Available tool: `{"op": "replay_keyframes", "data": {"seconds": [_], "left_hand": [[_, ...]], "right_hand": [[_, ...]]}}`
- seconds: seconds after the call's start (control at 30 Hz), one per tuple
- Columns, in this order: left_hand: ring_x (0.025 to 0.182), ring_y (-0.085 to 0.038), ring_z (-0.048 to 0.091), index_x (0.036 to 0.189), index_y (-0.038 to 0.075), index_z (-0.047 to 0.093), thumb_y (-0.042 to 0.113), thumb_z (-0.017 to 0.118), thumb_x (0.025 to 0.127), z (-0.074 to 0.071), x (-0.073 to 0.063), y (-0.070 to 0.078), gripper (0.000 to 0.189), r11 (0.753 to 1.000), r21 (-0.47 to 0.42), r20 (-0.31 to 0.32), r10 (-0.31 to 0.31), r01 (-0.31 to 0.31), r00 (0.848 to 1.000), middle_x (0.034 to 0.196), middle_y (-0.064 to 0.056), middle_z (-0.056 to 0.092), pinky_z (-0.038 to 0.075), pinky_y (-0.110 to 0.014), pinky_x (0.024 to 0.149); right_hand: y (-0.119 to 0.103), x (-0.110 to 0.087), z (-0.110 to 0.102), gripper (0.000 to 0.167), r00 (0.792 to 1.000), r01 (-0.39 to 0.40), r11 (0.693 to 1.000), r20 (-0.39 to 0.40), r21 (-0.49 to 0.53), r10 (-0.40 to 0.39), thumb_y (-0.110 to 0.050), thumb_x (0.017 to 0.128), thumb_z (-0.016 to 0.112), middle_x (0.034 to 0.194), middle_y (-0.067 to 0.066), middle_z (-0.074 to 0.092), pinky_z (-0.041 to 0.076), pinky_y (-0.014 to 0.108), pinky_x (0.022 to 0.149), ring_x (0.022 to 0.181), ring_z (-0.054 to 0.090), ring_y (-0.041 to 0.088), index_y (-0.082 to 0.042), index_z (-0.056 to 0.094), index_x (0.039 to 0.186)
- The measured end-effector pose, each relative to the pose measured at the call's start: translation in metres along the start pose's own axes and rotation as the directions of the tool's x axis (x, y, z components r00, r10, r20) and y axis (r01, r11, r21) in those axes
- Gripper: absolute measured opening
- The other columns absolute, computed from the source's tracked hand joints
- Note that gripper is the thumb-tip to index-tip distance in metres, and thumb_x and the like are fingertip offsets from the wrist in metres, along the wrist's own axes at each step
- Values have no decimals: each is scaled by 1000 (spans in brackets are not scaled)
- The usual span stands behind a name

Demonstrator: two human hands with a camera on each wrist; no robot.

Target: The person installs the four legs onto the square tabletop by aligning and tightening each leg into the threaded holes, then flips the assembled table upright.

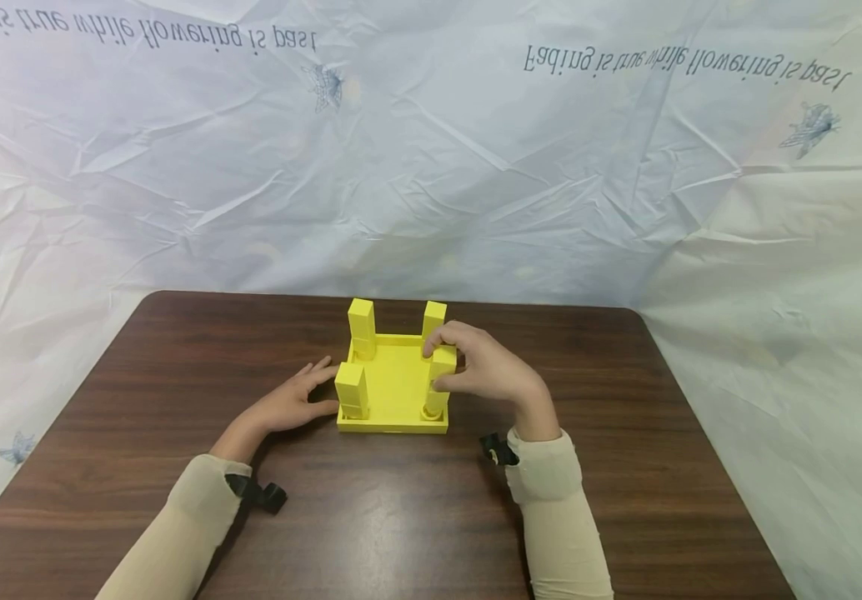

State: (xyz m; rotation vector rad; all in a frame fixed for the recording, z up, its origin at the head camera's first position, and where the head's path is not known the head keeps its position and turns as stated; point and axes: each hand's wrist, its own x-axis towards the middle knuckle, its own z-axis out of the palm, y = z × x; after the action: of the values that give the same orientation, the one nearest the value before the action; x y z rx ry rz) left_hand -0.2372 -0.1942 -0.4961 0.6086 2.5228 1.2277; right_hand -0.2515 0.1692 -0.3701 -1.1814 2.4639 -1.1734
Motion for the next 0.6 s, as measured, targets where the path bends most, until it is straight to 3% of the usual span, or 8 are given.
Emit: {"op": "replay_keyframes", "data": {"seconds": [0.4,0.6], "left_hand": [[162,-42,2,164,13,41,20,70,104,-1,0,2,68,1000,-3,-2,9,-9,1000,172,-13,29,10,-69,125],[161,-43,2,164,14,41,21,70,104,0,0,0,67,1000,-1,-2,5,-5,1000,172,-15,27,10,-70,124]], "right_hand": [[-1,5,6,35,999,-37,999,30,-34,38,2,88,83,112,3,59,50,34,72,88,50,22,-12,63,112],[-1,6,7,34,997,-53,998,56,-38,55,1,89,83,100,3,53,47,32,68,78,47,20,-14,64,112]]}}
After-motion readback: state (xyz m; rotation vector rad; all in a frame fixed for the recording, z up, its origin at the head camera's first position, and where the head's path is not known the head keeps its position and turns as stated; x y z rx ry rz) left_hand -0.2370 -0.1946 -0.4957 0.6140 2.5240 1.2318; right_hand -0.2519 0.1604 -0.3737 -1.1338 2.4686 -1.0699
